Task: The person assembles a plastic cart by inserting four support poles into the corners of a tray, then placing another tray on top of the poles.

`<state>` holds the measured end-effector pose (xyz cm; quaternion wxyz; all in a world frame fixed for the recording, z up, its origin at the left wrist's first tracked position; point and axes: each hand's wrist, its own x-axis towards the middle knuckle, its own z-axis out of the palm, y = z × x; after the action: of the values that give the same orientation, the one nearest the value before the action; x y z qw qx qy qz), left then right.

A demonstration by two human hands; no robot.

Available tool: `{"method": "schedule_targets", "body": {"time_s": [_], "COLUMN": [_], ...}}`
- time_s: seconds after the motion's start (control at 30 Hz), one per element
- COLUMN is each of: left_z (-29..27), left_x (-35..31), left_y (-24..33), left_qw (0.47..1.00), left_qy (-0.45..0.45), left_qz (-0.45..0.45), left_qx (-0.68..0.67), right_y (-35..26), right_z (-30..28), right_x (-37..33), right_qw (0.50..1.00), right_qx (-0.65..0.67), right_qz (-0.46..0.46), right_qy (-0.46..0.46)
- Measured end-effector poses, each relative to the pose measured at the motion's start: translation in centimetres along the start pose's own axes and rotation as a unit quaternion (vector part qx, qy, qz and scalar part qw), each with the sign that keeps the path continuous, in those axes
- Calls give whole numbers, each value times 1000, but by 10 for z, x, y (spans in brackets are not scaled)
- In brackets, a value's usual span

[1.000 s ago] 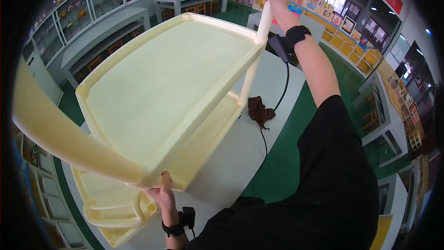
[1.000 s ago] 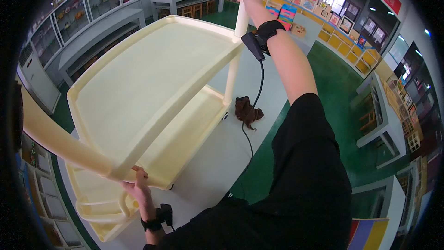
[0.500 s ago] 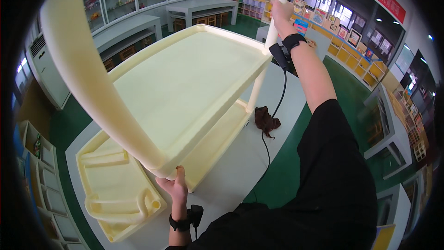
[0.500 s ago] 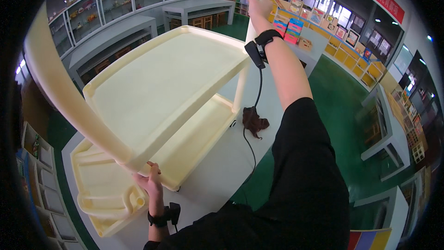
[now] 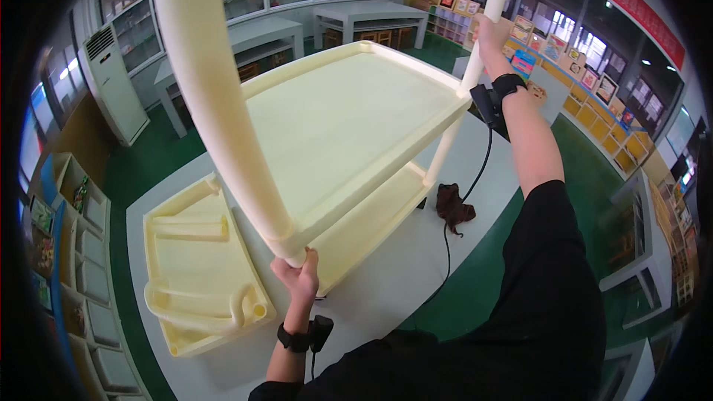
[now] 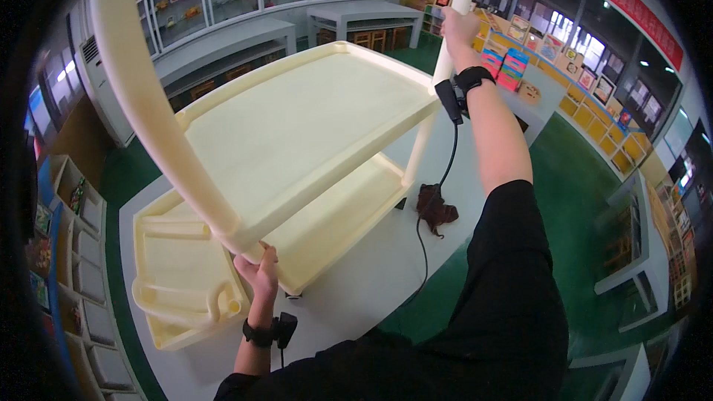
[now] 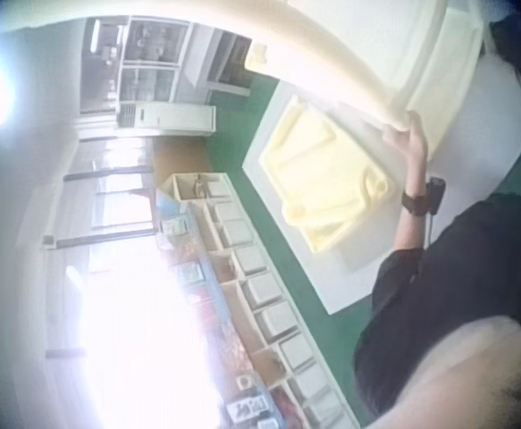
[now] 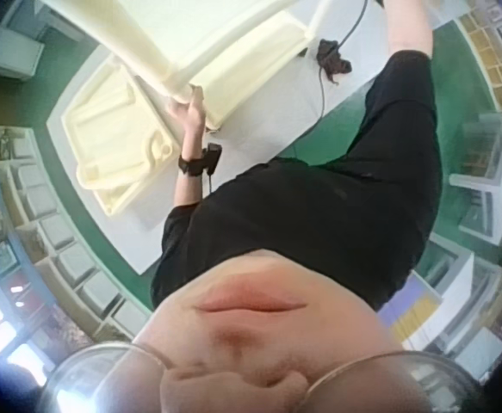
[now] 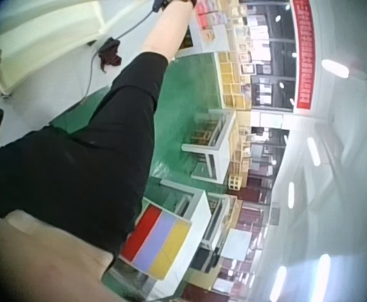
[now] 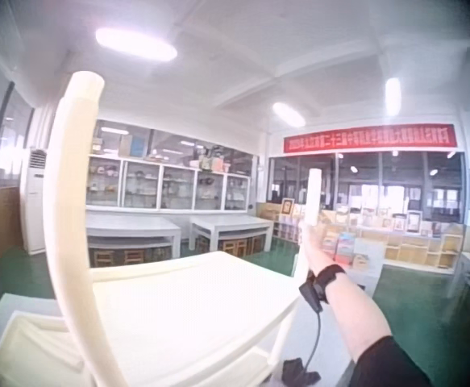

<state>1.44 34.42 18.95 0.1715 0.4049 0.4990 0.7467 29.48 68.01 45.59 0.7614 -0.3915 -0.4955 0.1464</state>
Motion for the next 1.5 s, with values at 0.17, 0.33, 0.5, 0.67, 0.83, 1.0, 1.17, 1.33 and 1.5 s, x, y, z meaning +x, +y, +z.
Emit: {"method": "schedule_targets", "body": {"time_s": [0.17, 0.33, 0.5, 0.67, 0.83, 1.0, 1.17, 1.33, 1.5], "left_z": [9, 26, 36, 51, 44, 25, 13, -3, -56], "left_x": [2, -2, 7, 14, 11, 3, -2, -26, -44], "left_y": [-6, -12, -25, -32, -64, -80, -69, -59, 6], "left_qw": [1000, 1000, 1000, 1000, 998, 994, 994, 990, 998], "left_qy": [-17, -15, -7, -7, 30, 46, -7, -17, 37], "left_qz": [17, 18, 18, 12, 18, 24, -25, -93, -14], "left_qx": [3, 17, -7, -7, -46, -91, -111, -101, -39], "right_y": [17, 39, 46, 49, 25, -13, -62, -94, -110], "right_z": [2, 4, 11, 5, 8, 10, 30, 45, 46], "right_x": [9, 19, 24, 35, 20, -6, -13, -18, -26], "right_qw": [1000, 1000, 1000, 999, 994, 988, 976, 967, 966], "right_qx": [26, -16, 9, -8, -11, -40, -42, -40, -22], "right_qz": [-12, -25, -21, -36, -107, -141, -207, -244, -245], "right_qy": [-9, 8, -13, -5, -19, -41, -55, -64, -80]}}
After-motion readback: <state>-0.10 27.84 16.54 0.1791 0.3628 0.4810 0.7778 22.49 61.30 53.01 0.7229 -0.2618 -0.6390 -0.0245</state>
